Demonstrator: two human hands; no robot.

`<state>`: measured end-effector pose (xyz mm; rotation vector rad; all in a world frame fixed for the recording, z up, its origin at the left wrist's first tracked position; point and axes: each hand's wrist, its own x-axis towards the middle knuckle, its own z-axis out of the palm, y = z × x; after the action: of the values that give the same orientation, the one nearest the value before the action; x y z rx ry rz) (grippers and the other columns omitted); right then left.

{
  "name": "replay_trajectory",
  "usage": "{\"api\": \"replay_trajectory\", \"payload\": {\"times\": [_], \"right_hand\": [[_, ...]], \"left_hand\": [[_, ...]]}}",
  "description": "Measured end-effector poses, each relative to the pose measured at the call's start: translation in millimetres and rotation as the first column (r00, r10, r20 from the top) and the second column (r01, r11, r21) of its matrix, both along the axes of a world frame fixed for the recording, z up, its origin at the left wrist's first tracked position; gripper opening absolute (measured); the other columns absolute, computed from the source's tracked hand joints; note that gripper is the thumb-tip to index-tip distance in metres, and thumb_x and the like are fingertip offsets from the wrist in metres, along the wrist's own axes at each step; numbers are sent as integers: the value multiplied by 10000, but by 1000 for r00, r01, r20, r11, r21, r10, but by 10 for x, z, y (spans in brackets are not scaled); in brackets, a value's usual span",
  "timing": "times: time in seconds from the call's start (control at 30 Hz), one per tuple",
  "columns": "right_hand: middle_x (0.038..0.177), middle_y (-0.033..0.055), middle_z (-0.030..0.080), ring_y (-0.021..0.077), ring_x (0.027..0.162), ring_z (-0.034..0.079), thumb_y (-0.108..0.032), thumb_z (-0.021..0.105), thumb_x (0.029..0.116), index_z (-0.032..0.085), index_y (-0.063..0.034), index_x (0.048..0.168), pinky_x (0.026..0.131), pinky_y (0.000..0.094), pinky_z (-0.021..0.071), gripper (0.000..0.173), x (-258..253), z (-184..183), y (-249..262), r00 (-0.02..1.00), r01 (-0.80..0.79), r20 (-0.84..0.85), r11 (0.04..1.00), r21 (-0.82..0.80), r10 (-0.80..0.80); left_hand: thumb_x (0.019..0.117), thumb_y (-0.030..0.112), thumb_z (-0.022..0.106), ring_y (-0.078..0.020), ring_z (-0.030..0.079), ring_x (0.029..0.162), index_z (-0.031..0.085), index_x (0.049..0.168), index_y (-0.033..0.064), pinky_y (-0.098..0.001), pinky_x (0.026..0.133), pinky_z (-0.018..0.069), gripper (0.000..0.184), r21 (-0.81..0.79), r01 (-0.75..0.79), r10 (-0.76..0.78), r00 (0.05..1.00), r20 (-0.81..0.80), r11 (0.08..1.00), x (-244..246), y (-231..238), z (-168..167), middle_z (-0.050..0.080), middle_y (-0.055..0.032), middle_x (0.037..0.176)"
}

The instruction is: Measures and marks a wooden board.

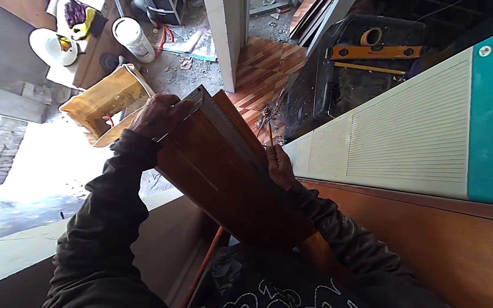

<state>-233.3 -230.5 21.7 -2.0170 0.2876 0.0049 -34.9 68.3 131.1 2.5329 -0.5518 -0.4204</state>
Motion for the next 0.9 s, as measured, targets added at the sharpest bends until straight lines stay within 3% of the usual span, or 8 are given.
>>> {"api": "replay_trajectory", "payload": {"times": [0.2, 0.63, 0.9], "right_hand": [[622, 32, 418, 143, 494, 417, -307, 415, 1113, 520, -51, 917, 475, 328, 387, 339, -14, 18, 11, 999, 5, 31, 1000, -17, -4], [649, 41, 443, 149, 519, 441, -297, 421, 1113, 542, -39, 955, 494, 336, 405, 326, -44, 72, 45, 1000, 5, 29, 1000, -15, -5], [621, 28, 418, 121, 476, 399, -301, 429, 1110, 526, -55, 929, 451, 291, 371, 320, -89, 54, 40, 998, 16, 64, 1000, 20, -17]], "left_hand": [[1066, 496, 451, -201, 577, 644, 615, 825, 74, -468, 623, 454, 513, -40, 5, -5, 1000, 0, 999, 24, -14, 40, 570, -68, 698], [1071, 476, 456, -215, 548, 643, 593, 839, 55, -471, 621, 428, 500, -41, 19, -19, 1000, 15, 999, -14, -23, 98, 541, -80, 702], [1078, 491, 433, -225, 543, 645, 580, 853, 70, -480, 623, 425, 499, -3, 13, -13, 1000, -8, 1000, -44, -53, 135, 527, -79, 707]]}}
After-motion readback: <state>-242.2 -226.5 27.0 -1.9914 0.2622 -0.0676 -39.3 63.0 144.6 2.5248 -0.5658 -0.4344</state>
